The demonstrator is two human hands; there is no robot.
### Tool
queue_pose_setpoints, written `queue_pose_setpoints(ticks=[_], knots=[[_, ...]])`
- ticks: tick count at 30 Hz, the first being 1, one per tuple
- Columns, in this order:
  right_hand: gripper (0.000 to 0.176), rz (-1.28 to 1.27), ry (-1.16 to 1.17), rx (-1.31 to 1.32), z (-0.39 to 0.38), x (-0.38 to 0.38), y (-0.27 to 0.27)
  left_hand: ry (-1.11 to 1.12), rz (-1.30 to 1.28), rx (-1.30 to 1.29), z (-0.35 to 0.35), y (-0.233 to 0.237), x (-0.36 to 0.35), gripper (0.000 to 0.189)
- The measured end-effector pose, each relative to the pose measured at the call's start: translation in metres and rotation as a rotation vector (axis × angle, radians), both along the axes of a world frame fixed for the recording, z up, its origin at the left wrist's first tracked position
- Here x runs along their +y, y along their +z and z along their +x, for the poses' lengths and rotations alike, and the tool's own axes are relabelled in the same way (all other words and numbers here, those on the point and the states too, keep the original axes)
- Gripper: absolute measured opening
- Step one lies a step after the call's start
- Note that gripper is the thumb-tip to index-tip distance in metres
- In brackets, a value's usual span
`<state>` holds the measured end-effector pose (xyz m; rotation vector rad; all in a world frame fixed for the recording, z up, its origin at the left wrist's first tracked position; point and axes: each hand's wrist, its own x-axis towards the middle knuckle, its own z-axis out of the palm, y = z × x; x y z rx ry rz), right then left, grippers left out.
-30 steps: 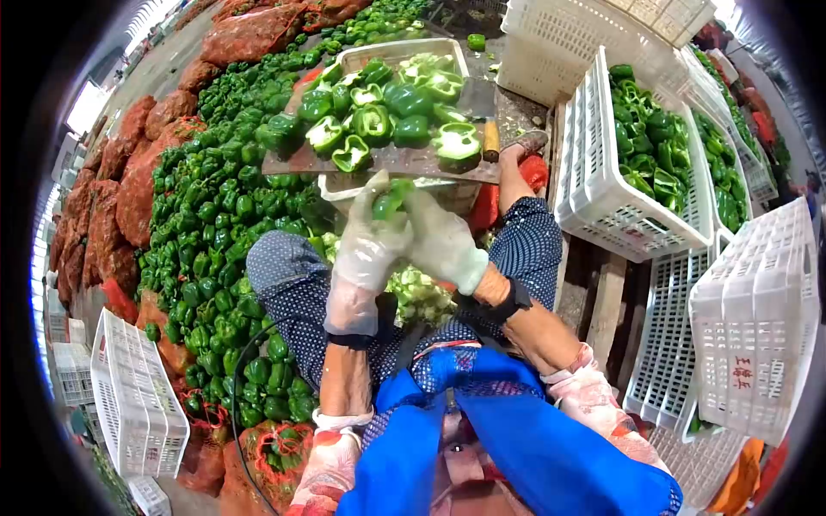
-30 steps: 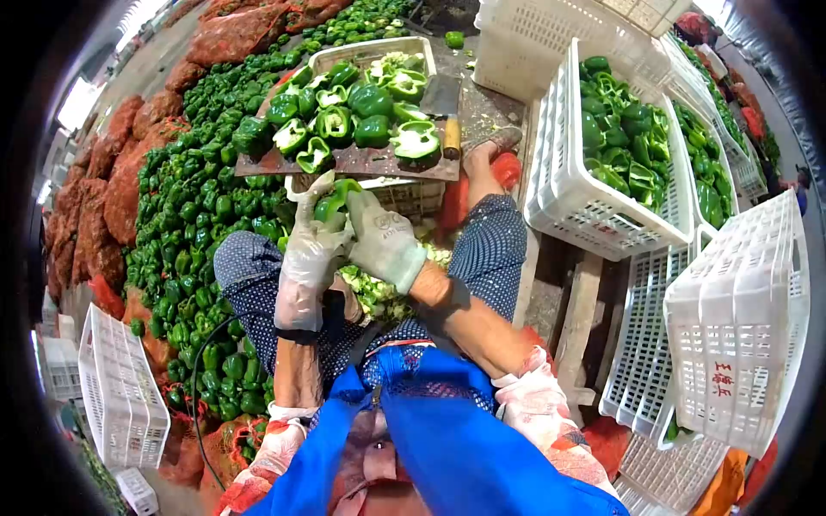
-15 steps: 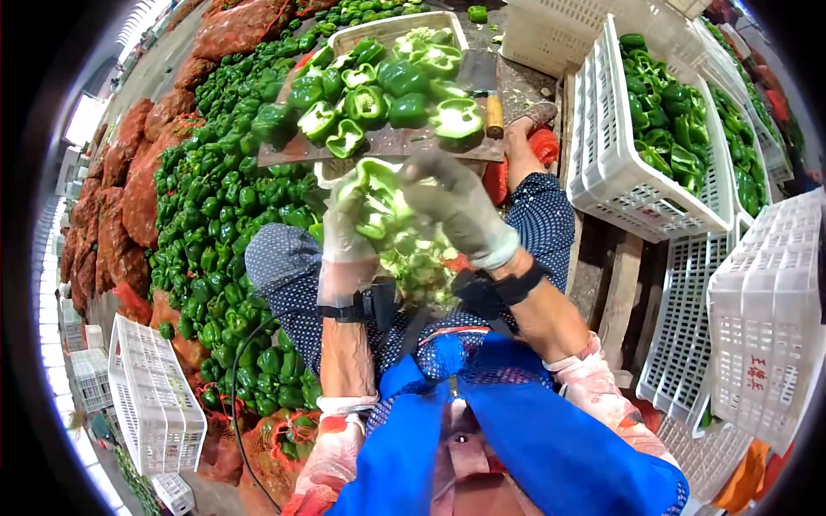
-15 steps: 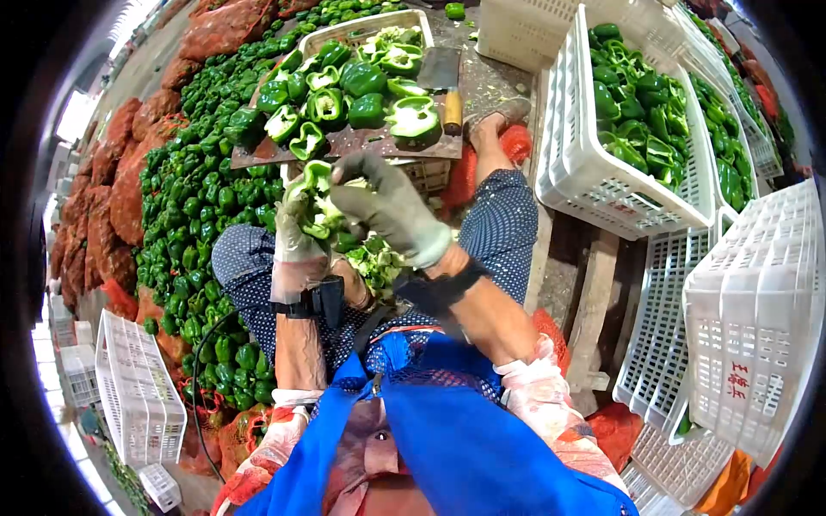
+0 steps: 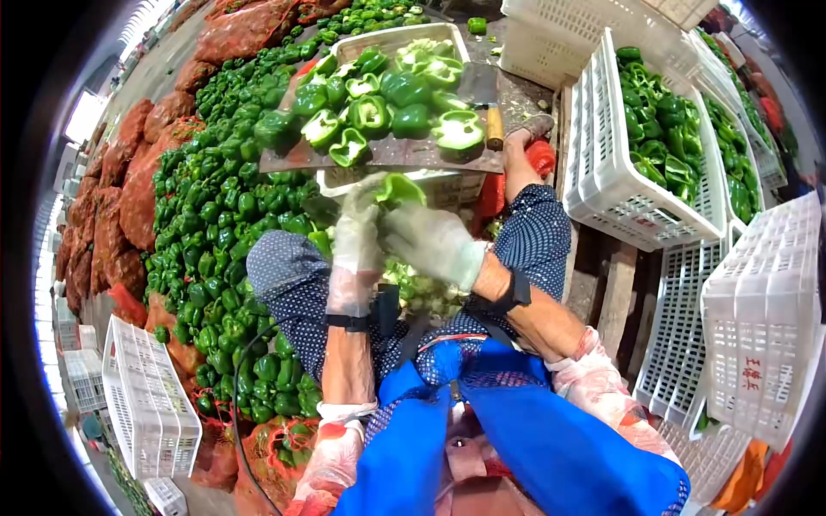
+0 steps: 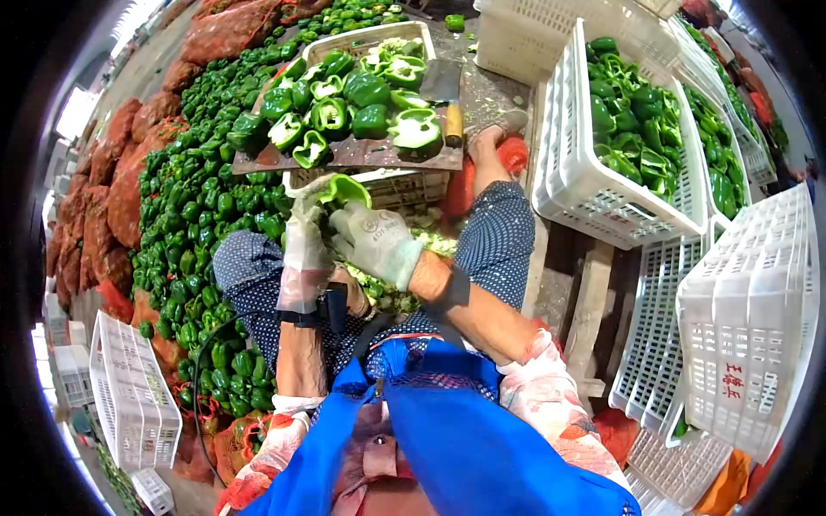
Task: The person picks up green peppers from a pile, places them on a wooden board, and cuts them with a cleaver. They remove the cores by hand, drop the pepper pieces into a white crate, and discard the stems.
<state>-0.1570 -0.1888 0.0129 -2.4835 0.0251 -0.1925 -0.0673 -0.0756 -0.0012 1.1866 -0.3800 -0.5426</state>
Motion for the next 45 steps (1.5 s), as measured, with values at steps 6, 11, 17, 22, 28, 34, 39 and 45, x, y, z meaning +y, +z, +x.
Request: queue_pose_setpoints(ticks=[6,11,17,22,28,34,39,45], knots=[[0.02,0.506,0.128,-0.11,-0.017,0.005,0.015,-0.042,-0.278,0.547,0.002,-0.022,0.007,0.035],[0.024,-0.151,-0.158,0.028,0.01,-0.004,0.004,0.026,0.135,0.028,-0.005,-0.007,-0.002,0.035],[0.017,0.046,-0.246,0.036,0.022,0.0,-0.028,0.025,0.263,-0.053,-0.02,0.002,0.007,0.043],[0.029,0.271,-0.002,-0.187,-0.002,-0.003,-0.004,0.011,-0.033,0.404,0.023,-0.039,0.011,0.045],[0.047,-0.066,-0.025,0.082,-0.017,-0.024,0.022,0.017,-0.14,0.506,0.04,-0.036,0.014,0.051],[0.043,0.1,0.035,-0.091,-0.005,-0.021,-0.006,-0.097,-0.156,0.434,0.012,-0.045,0.018,0.062],[0.049,1.585,0.183,0.114,-0.029,-0.036,0.045,-0.188,-0.016,0.091,0.008,-0.029,0.023,0.055],[0.041,1.201,-0.246,0.21,-0.032,-0.071,0.018,-0.043,-0.207,0.398,0.016,-0.049,0.019,0.094]])
